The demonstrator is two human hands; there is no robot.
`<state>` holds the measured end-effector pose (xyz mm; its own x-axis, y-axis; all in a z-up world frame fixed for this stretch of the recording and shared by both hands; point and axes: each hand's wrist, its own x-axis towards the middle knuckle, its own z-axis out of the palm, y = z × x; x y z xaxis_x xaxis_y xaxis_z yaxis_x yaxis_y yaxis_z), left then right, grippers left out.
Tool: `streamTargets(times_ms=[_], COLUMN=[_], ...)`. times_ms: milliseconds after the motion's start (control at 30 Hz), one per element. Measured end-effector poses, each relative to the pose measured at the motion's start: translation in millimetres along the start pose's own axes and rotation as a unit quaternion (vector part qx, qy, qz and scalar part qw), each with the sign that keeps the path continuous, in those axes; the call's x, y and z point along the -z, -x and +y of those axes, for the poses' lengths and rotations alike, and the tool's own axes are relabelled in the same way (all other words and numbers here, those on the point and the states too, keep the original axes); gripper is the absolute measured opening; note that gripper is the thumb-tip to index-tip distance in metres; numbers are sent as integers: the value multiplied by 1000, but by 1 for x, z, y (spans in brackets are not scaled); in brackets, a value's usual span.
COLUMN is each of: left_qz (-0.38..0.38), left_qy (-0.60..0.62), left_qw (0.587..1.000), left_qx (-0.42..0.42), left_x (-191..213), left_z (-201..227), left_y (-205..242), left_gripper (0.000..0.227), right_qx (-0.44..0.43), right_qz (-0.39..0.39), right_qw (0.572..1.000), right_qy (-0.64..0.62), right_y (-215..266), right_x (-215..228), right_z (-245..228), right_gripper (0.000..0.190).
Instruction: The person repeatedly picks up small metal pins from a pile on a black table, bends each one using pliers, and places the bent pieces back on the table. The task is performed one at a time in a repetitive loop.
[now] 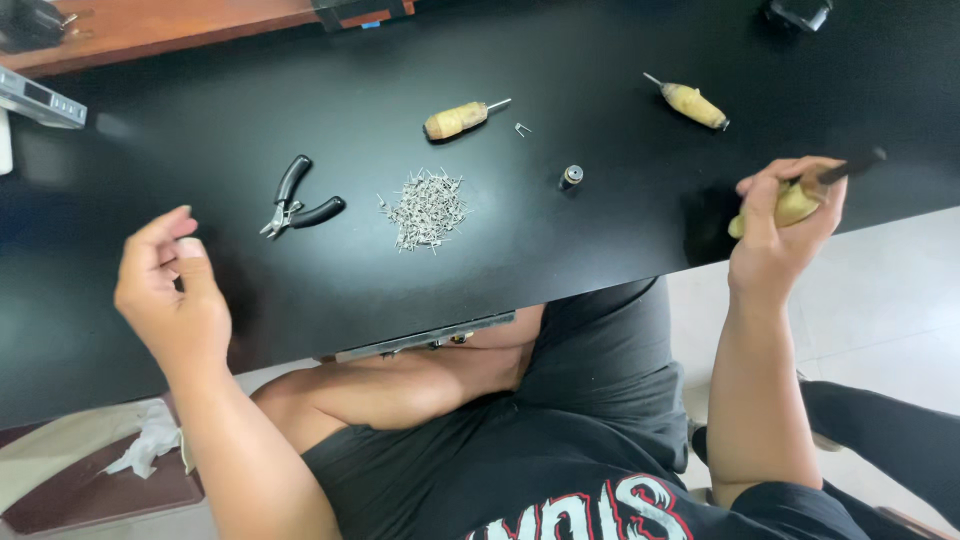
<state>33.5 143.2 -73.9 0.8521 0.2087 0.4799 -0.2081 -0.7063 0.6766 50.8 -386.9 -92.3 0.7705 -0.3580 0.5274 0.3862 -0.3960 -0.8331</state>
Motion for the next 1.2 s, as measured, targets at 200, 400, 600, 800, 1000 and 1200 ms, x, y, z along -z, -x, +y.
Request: streamTargets(times_ms=[200, 400, 600, 800, 1000, 1200], left_qz=[81, 60, -192, 68, 50, -49], left_qy=[84, 85, 312, 467, -72, -228], left_qw=[993, 994, 930, 881, 993, 971], left_qx=[-25, -36, -15, 23, -79, -51], left_x=[-6, -5, -19, -53, -47, -66], left_z=[-9, 93, 157, 153, 51, 30], left_y=[-1, 24, 33, 28, -1, -4], left_gripper=[19, 21, 78, 49, 21, 25], right_qx=[203, 233, -21, -55, 148, 149], right_qz=[-114, -88, -282, -392, -374, -445], right_qw=[897, 894, 959, 899, 905, 819], right_qy=[376, 371, -38, -185, 139, 330], right_y=[-58, -77, 23, 44, 5, 13], right_x=[6, 3, -102, -181, -223, -262], right_z=[14, 45, -160, -173, -140, -128], right_gripper=[39, 31, 13, 22, 17, 27])
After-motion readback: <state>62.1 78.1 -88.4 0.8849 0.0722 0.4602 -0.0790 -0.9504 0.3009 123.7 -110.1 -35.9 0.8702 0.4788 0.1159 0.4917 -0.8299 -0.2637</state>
